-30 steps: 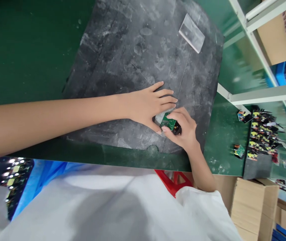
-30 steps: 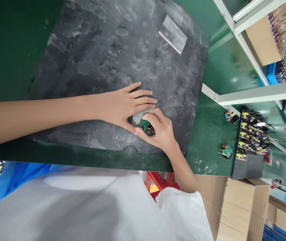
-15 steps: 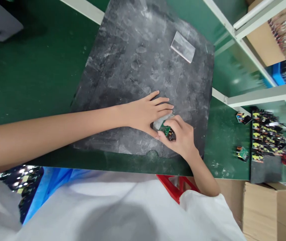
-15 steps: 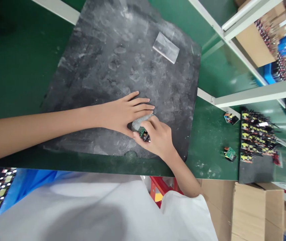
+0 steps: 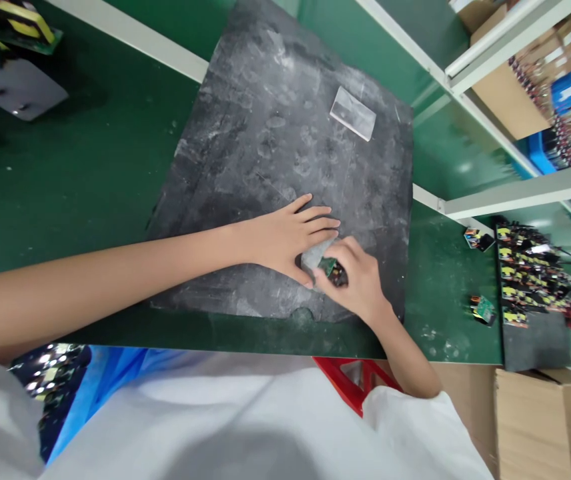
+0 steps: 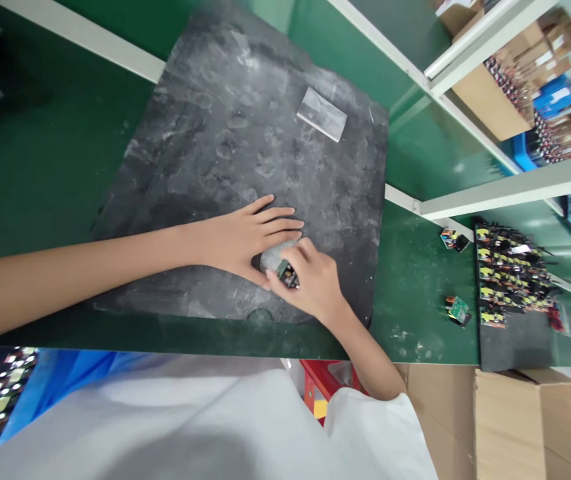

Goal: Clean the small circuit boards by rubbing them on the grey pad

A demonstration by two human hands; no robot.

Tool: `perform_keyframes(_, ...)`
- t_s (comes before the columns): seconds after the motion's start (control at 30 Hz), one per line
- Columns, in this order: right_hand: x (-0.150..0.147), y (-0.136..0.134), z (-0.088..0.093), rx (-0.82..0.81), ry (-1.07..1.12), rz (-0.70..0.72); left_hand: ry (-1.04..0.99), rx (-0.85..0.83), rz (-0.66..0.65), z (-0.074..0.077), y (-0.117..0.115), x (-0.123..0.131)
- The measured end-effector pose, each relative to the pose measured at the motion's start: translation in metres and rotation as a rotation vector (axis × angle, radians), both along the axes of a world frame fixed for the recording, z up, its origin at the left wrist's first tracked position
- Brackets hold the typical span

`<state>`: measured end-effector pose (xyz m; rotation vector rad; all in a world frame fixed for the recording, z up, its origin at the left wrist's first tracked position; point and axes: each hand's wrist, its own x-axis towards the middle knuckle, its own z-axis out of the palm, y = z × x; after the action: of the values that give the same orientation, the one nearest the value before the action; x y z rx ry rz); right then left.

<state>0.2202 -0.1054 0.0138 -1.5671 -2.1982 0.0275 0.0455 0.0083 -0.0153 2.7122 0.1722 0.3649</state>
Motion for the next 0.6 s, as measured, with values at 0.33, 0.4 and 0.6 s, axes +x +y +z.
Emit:
perform_keyframes(0.33,0.0010,0.0011,-0.0008,0.081,-0.087,0.025,0.019,0.004,-0.030,0.0002,0.0031,-0.0030)
perform_keyframes(0.4,0.0020,0.0013,-0.0008,0.108,-0.076,-0.056,0.033,0.012,-0.027,0.0005,0.0036,-0.0036)
perform_keyframes(0.6,0.0007,0.0004,-0.0022,0.067,-0.074,0.048,0.070,0.013,-0.024,0.0028,0.0030,-0.0042)
